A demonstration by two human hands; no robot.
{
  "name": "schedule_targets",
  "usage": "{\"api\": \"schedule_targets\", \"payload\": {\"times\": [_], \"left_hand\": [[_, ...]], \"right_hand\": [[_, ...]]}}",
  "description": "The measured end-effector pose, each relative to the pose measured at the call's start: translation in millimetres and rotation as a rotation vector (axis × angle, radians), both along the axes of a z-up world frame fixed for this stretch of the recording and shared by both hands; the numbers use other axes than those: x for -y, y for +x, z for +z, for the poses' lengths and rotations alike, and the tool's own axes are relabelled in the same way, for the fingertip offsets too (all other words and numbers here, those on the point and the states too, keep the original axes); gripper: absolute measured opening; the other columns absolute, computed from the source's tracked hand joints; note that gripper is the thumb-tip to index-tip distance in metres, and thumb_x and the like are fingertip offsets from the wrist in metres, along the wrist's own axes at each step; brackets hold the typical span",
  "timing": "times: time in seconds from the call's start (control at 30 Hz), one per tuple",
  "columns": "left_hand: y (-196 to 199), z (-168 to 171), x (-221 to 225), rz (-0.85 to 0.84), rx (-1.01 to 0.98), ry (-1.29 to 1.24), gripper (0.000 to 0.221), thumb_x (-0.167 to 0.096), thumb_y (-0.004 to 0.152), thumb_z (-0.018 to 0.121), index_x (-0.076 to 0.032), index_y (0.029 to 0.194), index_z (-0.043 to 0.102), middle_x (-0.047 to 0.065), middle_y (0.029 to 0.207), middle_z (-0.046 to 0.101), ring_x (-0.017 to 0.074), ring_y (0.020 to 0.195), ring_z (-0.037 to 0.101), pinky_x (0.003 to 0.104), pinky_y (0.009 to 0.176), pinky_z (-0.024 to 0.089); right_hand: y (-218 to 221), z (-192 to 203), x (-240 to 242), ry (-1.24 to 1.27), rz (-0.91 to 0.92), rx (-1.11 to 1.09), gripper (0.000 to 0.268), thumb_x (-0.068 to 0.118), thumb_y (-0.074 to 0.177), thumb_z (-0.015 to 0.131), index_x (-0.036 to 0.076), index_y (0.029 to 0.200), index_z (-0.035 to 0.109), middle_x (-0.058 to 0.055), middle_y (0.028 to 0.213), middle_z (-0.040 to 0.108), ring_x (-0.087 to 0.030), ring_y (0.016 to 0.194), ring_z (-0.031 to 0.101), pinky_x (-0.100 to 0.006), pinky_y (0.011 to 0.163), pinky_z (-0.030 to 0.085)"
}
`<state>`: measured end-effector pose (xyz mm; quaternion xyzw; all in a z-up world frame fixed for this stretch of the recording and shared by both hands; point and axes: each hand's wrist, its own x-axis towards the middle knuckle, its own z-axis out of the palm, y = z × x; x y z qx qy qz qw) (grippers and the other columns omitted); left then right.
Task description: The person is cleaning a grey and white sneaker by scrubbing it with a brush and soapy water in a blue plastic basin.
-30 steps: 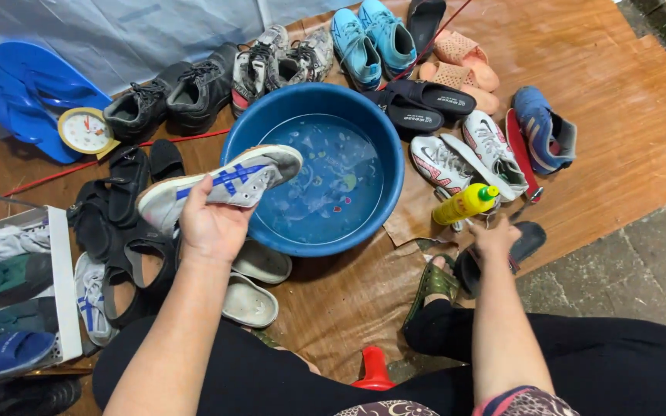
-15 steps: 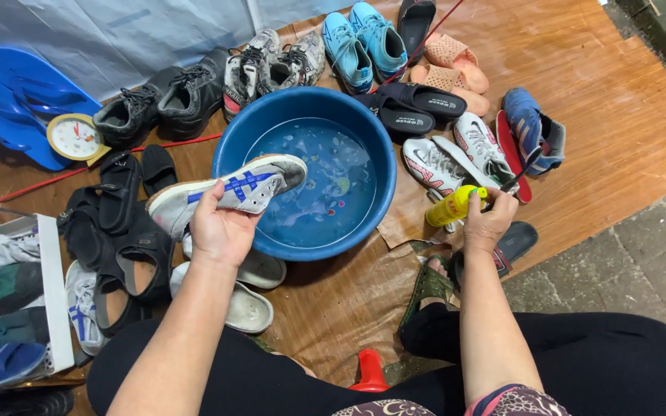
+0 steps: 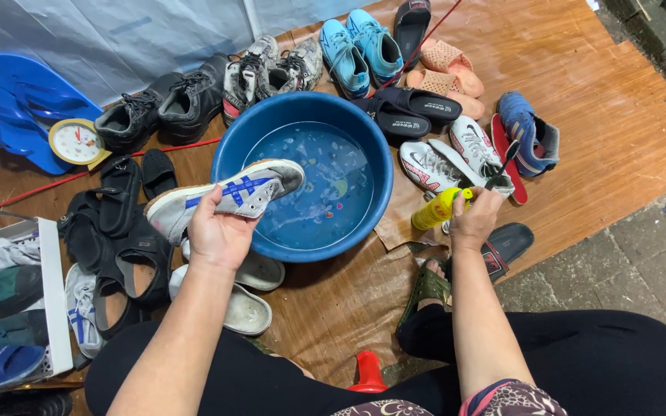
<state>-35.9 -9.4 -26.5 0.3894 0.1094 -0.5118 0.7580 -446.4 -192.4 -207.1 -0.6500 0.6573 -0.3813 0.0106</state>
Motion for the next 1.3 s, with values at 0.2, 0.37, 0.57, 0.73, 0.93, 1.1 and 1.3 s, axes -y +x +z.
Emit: {"api": "schedule_targets", "payload": {"times": [0.2, 0.37, 0.57, 0.73, 0.93, 1.1, 1.3], "left_hand": [[1.4, -0.2, -1.3, 0.008, -0.004, 0.02, 0.04, -0.027, 0.089, 0.067, -0.008, 0.123, 0.059, 0.018, 0.127, 0.07, 0.0322, 0.122, 0.067, 0.055, 0.107, 0.05], [2.8, -6.9, -0.3, 0.033, -0.012, 0.021, 0.039, -0.027, 0.088, 0.068, -0.006, 0.121, 0.061, 0.019, 0.124, 0.071, 0.0324, 0.117, 0.069, 0.055, 0.104, 0.052], [-10.4, -53.7, 14.5, 0.087, -0.122, -0.168, 0.039, -0.011, 0.086, 0.06, 0.001, 0.123, 0.063, 0.023, 0.126, 0.068, 0.0368, 0.122, 0.064, 0.06, 0.11, 0.046], [-33.4, -71.9, 32.4, 0.078, -0.148, -0.305, 0.038, -0.006, 0.083, 0.061, 0.001, 0.12, 0.067, 0.025, 0.123, 0.069, 0.0374, 0.121, 0.065, 0.06, 0.112, 0.045], [-67.3, -63.9, 42.8, 0.09, 0.027, -0.527, 0.045, 0.006, 0.079, 0.055, 0.006, 0.124, 0.059, 0.017, 0.111, 0.07, 0.028, 0.099, 0.066, 0.04, 0.092, 0.052], [-78.4, -20.4, 36.9, 0.016, 0.087, -0.446, 0.044, 0.001, 0.082, 0.055, 0.006, 0.125, 0.057, 0.016, 0.116, 0.066, 0.0243, 0.103, 0.063, 0.032, 0.09, 0.05], [-80.6, -16.4, 30.7, -0.014, 0.056, -0.41, 0.046, -0.006, 0.085, 0.06, 0.005, 0.129, 0.055, 0.013, 0.123, 0.064, 0.0212, 0.11, 0.06, 0.029, 0.095, 0.05]], "right_hand": [[4.6, -12.6, -18.3, 0.151, 0.003, 0.243, 0.08, 0.051, 0.074, 0.093, 0.01, 0.128, 0.051, -0.014, 0.118, 0.045, -0.045, 0.11, 0.061, -0.054, 0.101, 0.049], [11.9, -32.0, -21.8, 0.268, 0.036, 0.229, 0.087, 0.042, 0.07, 0.095, 0.002, 0.132, 0.049, -0.024, 0.125, 0.043, -0.052, 0.117, 0.056, -0.059, 0.108, 0.045], [-13.0, -86.3, 47.5, 0.032, 0.263, 0.277, 0.052, 0.02, 0.06, 0.097, -0.004, 0.097, 0.069, -0.026, 0.085, 0.068, -0.046, 0.087, 0.07, -0.049, 0.076, 0.057], [56.0, 71.4, 102.0, -0.305, 0.485, -0.056, 0.072, 0.02, 0.059, 0.095, -0.004, 0.12, 0.065, -0.027, 0.104, 0.063, -0.049, 0.104, 0.062, -0.054, 0.088, 0.053], [149.6, 315.5, 33.3, -0.511, 0.777, -1.001, 0.081, 0.04, 0.06, 0.081, 0.023, 0.137, 0.062, -0.005, 0.135, 0.057, -0.022, 0.111, 0.063, -0.041, 0.095, 0.043], [198.7, 383.4, -2.6, -0.716, 0.772, -1.421, 0.033, 0.036, 0.092, 0.059, 0.028, 0.124, 0.061, 0.0, 0.113, 0.054, -0.016, 0.101, 0.057, -0.039, 0.093, 0.047], [228.6, 415.7, -32.0, -0.922, 0.736, -1.501, 0.033, 0.035, 0.09, 0.062, 0.029, 0.123, 0.06, 0.002, 0.128, 0.06, -0.012, 0.107, 0.061, -0.038, 0.098, 0.047]]}}
